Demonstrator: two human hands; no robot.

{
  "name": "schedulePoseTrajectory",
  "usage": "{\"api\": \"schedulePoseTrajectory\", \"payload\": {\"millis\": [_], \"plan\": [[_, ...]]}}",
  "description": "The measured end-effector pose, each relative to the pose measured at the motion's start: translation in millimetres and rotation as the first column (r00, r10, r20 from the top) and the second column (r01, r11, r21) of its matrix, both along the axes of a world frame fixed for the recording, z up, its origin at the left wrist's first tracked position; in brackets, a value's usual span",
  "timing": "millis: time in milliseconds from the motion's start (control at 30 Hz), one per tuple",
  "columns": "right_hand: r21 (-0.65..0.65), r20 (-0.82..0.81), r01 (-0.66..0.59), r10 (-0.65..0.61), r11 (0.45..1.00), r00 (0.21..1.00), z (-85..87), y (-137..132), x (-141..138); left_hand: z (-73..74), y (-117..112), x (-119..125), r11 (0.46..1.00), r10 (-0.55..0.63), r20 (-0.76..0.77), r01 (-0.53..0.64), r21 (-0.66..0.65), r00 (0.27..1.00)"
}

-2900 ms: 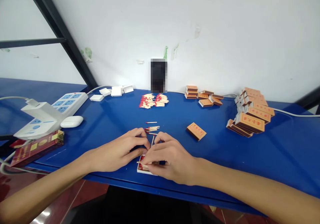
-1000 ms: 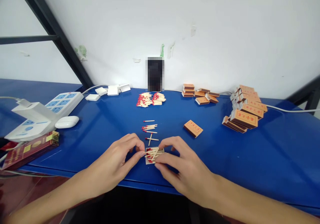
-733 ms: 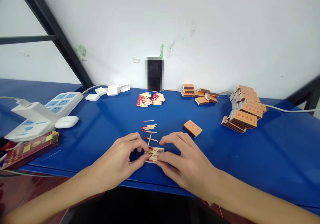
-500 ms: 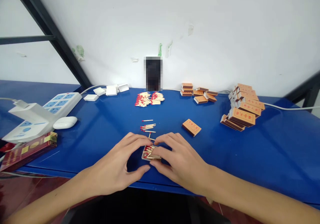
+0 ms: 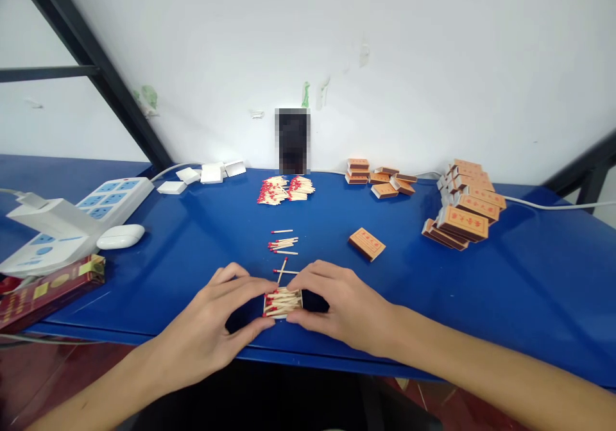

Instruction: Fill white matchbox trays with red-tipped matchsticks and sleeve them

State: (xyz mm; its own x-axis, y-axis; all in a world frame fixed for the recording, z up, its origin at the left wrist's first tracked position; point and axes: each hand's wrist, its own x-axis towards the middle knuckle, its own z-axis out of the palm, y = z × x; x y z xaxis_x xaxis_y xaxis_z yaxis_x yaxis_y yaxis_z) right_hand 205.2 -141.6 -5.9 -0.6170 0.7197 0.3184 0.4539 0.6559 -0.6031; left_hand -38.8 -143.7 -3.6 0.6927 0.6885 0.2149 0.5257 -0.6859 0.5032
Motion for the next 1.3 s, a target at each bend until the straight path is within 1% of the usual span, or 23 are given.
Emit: {"api": "schedulePoseTrajectory", "payload": {"millis": [200,400,667,800,900,1000,1067,1200,1267,1300], "plan": [[-0.009,-0.006,0.033,-0.033,0.999,0.999,-1.9,-2.5,-4.6,2.7,-2.8,-7.0,1.000,-0.003,-0.056,0.003,-0.012,0.998],[0.003,-0.012,0.054,-0.054,0.999,0.998,-2.5,1.6,-10.1,-2.4,-3.6,-14.0,0.999,0.033,-0.062,-0.032,0.004,0.998],[0.026,0.006,0.061,-0.061,0.998,0.998,-1.2,5.5,-10.8,-3.0,-2.5,-17.4,0.996,0.084,0.020,-0.084,-0.006,0.996],[0.026,0.009,0.084,-0.084,0.996,0.996,-1.7,3.7,-11.1,-3.9,0.8,-16.7,0.998,0.063,0.066,-0.062,-0.005,0.996],[0.015,0.004,0.079,-0.079,0.997,0.997,-1.5,2.7,-12.3,-5.2,1.5,-16.9,0.999,0.032,0.107,-0.033,0.011,0.994],[0.031,-0.015,0.052,-0.051,0.998,0.999,-1.9,1.6,-13.7,-6.6,0.6,-17.6,0.999,0.002,0.114,-0.008,0.052,0.993],[0.066,-0.015,0.023,-0.022,0.998,1.000,-3.4,-0.2,-14.6,-7.9,-0.7,-17.9,0.994,-0.018,0.088,0.008,0.113,0.996],[0.224,0.049,-0.025,0.014,0.974,0.999,-8.0,-6.8,-16.0,-11.2,-4.4,-17.6,0.953,-0.043,-0.019,0.047,0.301,0.999],[0.284,0.092,-0.039,0.013,0.958,0.996,-8.4,-8.4,-14.7,-12.2,-6.0,-17.7,0.932,-0.029,-0.086,0.058,0.358,0.996],[0.290,0.103,-0.044,0.014,0.956,0.995,-7.5,-7.6,-13.1,-12.3,-6.5,-17.8,0.926,-0.022,-0.111,0.062,0.373,0.994]]}}
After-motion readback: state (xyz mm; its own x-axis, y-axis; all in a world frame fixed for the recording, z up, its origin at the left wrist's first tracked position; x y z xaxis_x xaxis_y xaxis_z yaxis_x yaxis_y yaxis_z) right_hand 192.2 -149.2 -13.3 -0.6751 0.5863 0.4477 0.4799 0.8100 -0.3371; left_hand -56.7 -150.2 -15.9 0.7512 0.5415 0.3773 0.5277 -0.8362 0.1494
